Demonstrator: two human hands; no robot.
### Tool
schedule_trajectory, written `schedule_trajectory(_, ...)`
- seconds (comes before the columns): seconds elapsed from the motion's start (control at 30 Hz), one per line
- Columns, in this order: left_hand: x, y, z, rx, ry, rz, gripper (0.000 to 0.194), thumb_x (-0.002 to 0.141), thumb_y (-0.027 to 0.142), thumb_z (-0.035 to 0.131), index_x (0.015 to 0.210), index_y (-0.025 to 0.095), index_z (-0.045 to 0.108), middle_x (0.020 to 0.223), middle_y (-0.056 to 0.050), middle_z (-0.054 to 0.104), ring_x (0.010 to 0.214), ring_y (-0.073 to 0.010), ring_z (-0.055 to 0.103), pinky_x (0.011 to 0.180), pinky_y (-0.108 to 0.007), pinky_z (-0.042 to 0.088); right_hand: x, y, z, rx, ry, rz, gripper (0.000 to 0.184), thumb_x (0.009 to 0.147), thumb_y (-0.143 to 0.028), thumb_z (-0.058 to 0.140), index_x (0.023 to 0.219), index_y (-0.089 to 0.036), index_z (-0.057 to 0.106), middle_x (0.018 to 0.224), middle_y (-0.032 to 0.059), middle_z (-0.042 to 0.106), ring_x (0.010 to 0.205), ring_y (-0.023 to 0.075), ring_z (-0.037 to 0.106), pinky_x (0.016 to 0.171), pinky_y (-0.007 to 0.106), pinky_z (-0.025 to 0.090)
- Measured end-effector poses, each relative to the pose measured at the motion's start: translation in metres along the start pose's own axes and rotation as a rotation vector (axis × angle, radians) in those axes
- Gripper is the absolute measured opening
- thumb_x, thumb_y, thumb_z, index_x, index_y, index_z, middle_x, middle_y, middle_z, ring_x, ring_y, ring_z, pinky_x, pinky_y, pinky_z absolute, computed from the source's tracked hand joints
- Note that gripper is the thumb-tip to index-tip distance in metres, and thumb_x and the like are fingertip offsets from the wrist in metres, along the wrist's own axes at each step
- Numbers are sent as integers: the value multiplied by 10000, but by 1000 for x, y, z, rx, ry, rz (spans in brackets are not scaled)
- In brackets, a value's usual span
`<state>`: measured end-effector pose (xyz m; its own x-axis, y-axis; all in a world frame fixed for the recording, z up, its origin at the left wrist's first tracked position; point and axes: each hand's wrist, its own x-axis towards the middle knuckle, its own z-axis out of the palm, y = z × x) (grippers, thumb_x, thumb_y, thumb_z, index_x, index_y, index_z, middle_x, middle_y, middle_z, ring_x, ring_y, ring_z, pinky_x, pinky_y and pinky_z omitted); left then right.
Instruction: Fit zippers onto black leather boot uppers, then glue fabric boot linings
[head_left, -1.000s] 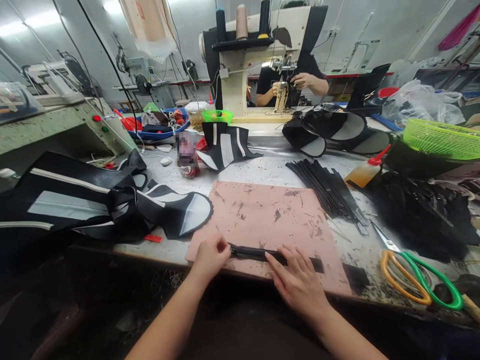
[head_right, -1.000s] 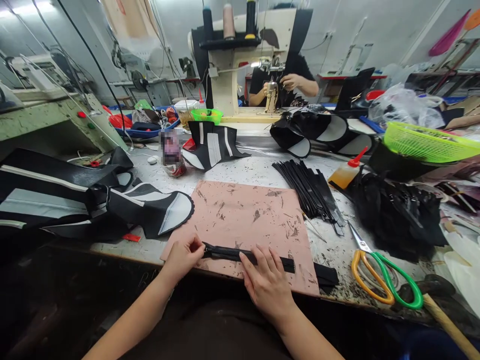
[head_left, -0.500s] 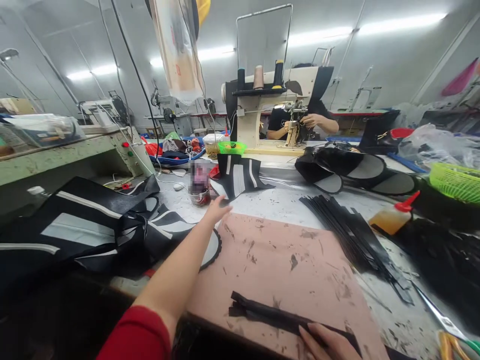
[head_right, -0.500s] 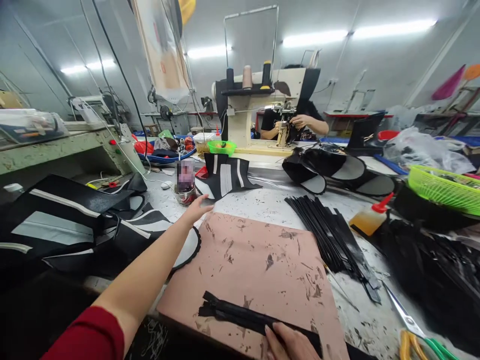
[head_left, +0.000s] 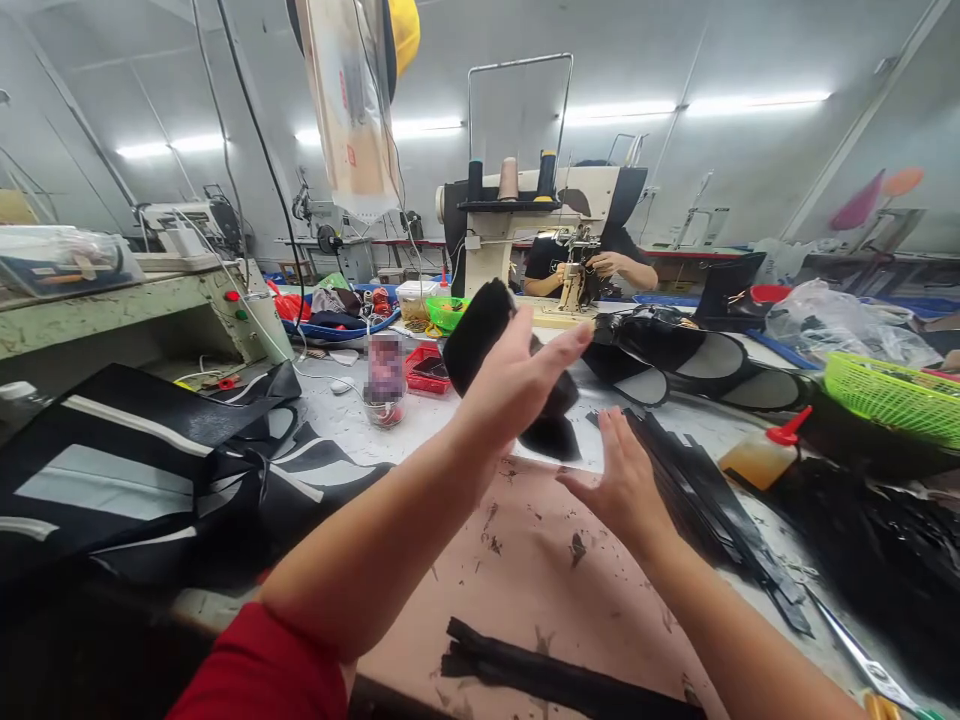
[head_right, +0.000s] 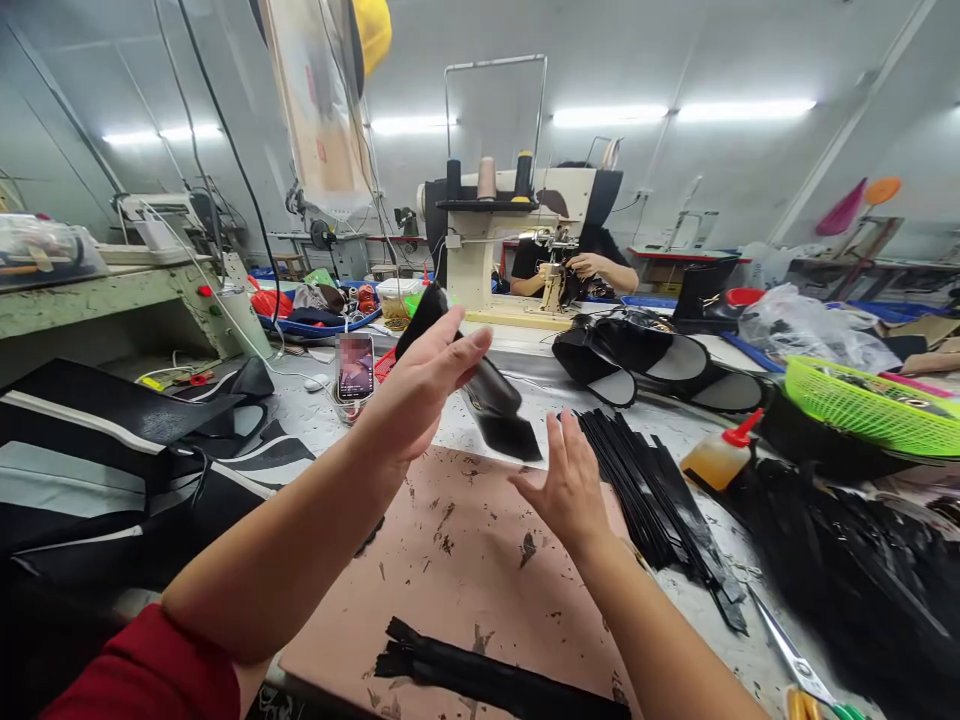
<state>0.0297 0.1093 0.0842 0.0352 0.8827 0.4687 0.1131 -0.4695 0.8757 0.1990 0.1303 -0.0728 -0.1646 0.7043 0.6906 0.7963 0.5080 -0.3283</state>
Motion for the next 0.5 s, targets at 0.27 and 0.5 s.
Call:
schedule_trajectory(0.27,-24,17,9,-190,-179,1,455,798,320,524,1234,216,448,1322,-23,451,1267,-254,354,989,-392,360,36,-30,13,1007,-398,808,258,724,-347,583,900,-163,624,876,67,687,853,240,624,749,352,482)
schedule_trajectory(0.5,-91,-100,-22,129,469,-327,419,719,191,563,1126,172,465,1251,-97,478,1227,-219,392,1059,-397,260,21,-46,23,1343,-606,1095,87,672,-202,671,671,-139,611,570,21,638,514,139,576,568,254,483)
